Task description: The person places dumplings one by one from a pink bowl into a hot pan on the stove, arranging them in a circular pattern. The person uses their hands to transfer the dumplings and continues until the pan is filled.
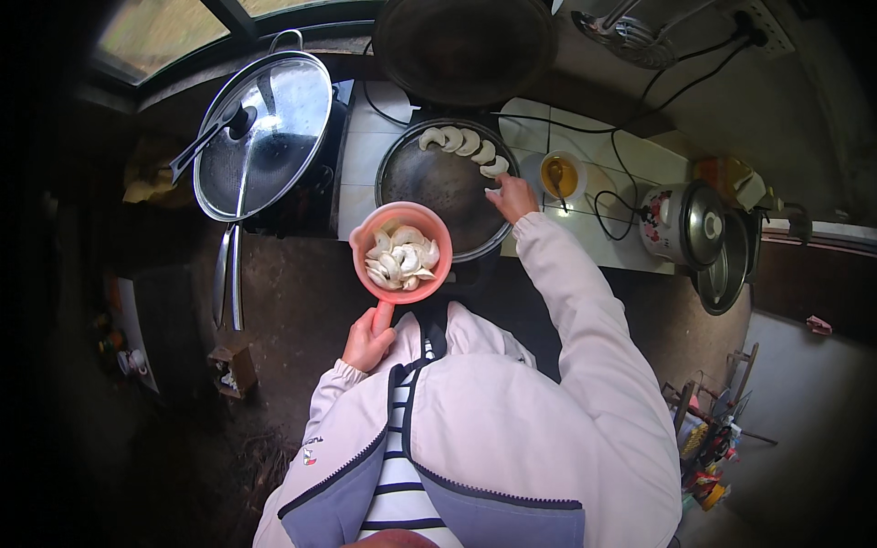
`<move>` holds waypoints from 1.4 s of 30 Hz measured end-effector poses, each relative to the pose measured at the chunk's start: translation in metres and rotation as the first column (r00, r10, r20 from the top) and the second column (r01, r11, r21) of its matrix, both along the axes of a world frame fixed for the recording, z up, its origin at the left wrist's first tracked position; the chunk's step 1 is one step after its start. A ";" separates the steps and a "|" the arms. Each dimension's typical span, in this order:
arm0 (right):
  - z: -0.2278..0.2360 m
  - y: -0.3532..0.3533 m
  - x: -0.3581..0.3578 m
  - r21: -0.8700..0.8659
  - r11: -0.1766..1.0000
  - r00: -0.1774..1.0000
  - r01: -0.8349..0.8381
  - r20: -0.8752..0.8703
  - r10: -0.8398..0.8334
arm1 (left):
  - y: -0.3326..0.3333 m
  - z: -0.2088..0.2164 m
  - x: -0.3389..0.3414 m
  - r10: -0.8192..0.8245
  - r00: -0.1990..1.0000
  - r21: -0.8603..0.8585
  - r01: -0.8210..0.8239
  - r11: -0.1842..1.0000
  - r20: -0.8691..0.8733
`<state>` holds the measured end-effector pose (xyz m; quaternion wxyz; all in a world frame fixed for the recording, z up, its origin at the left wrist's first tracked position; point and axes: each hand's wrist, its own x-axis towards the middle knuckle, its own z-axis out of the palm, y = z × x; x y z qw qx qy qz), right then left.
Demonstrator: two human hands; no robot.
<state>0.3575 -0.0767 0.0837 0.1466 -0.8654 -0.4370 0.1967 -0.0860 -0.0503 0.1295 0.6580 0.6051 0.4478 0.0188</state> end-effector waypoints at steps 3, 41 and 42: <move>0.001 -0.019 0.004 0.069 0.996 0.998 0.059 0.028 -0.061 | -0.002 0.004 0.000 0.034 0.999 -0.040 -0.034 0.999 -0.016; -0.034 -0.014 -0.004 0.246 0.967 0.976 0.070 0.183 -0.118 | 0.000 0.012 0.002 -0.013 1.000 -0.053 0.013 0.998 -0.006; -0.035 -0.014 -0.004 0.251 0.965 0.977 0.078 0.173 -0.124 | 0.000 0.011 0.002 -0.016 1.000 -0.052 0.015 0.999 -0.009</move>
